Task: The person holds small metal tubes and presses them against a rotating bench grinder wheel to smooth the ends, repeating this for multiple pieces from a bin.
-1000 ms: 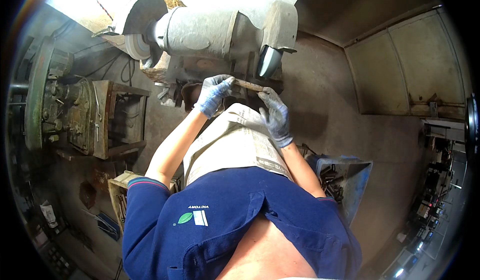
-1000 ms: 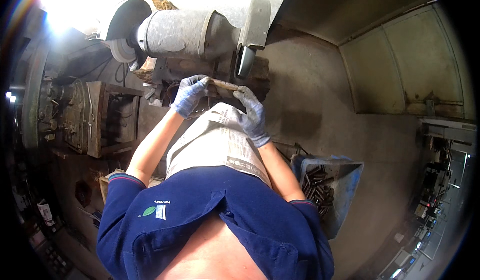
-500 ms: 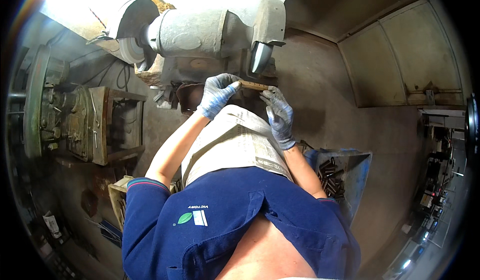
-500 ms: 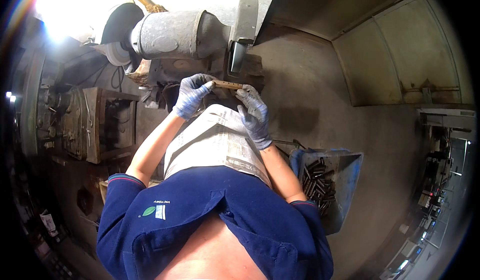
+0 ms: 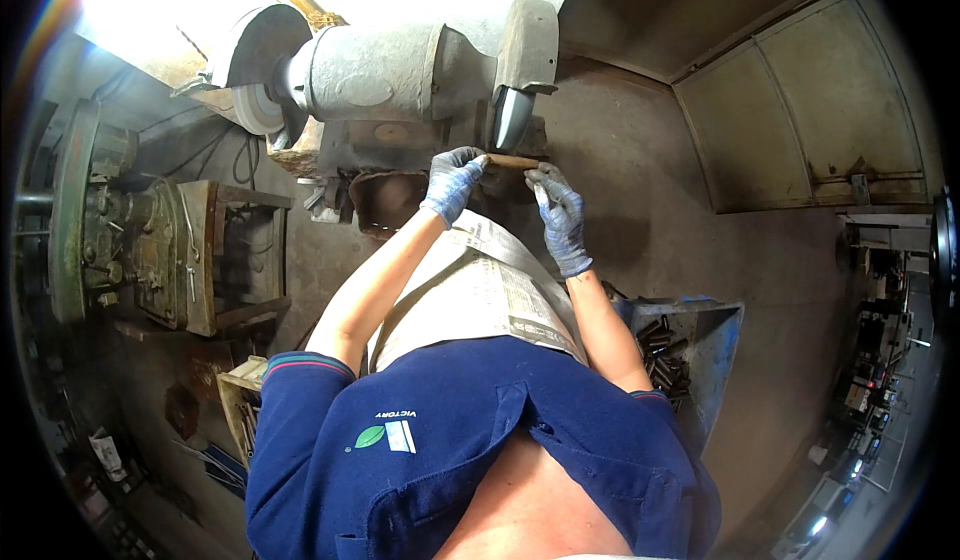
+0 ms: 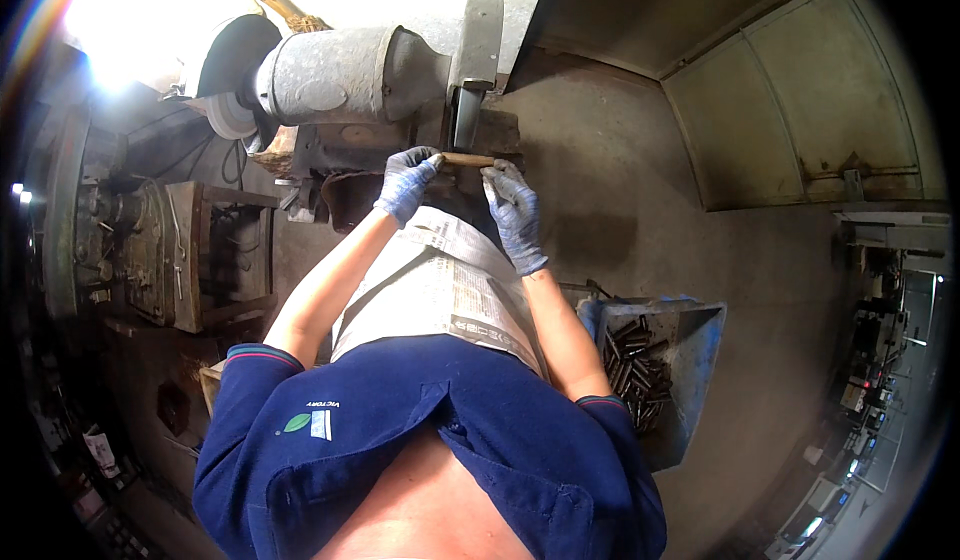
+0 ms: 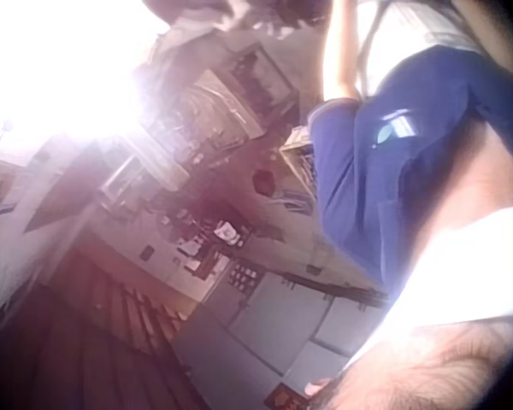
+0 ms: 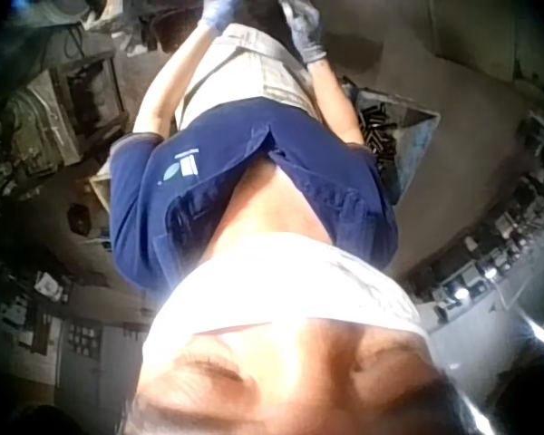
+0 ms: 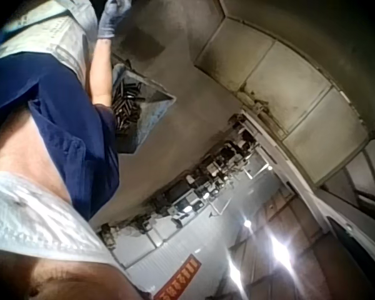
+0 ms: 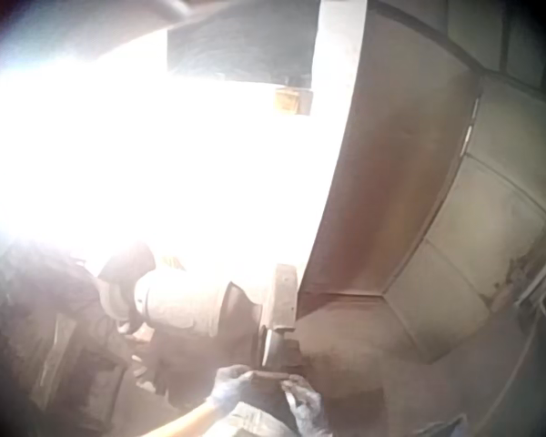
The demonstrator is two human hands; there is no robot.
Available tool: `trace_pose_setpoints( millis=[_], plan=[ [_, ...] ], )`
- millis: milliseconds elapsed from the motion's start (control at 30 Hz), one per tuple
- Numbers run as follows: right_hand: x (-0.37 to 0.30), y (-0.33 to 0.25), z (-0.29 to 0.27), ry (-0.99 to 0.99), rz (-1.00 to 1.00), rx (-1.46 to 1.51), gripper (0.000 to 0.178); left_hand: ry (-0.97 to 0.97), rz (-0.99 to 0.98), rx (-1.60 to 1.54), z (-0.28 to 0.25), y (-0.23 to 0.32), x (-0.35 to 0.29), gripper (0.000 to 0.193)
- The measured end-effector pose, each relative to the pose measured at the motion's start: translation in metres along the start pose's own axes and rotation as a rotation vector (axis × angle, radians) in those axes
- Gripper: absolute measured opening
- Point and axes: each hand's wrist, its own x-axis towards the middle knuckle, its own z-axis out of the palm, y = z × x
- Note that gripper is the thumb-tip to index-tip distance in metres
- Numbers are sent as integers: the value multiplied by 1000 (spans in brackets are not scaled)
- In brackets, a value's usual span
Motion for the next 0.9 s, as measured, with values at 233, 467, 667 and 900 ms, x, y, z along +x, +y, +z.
trace_pose_setpoints(
  millis=[233, 467, 667, 900],
  plan=[
    [7, 4, 0, 49, 133, 98, 20, 51, -37, -80, 10, -12, 16, 8],
    [14, -5, 37, 111, 116, 171, 13, 135, -18, -33, -16, -1, 18, 9],
    [12, 5, 33, 138, 102, 201, 13, 105, -55, 25, -14, 5, 16, 9],
    [4, 26, 1, 87, 213, 176, 21, 11, -22, -110, 3, -22, 30, 10]
  ],
)
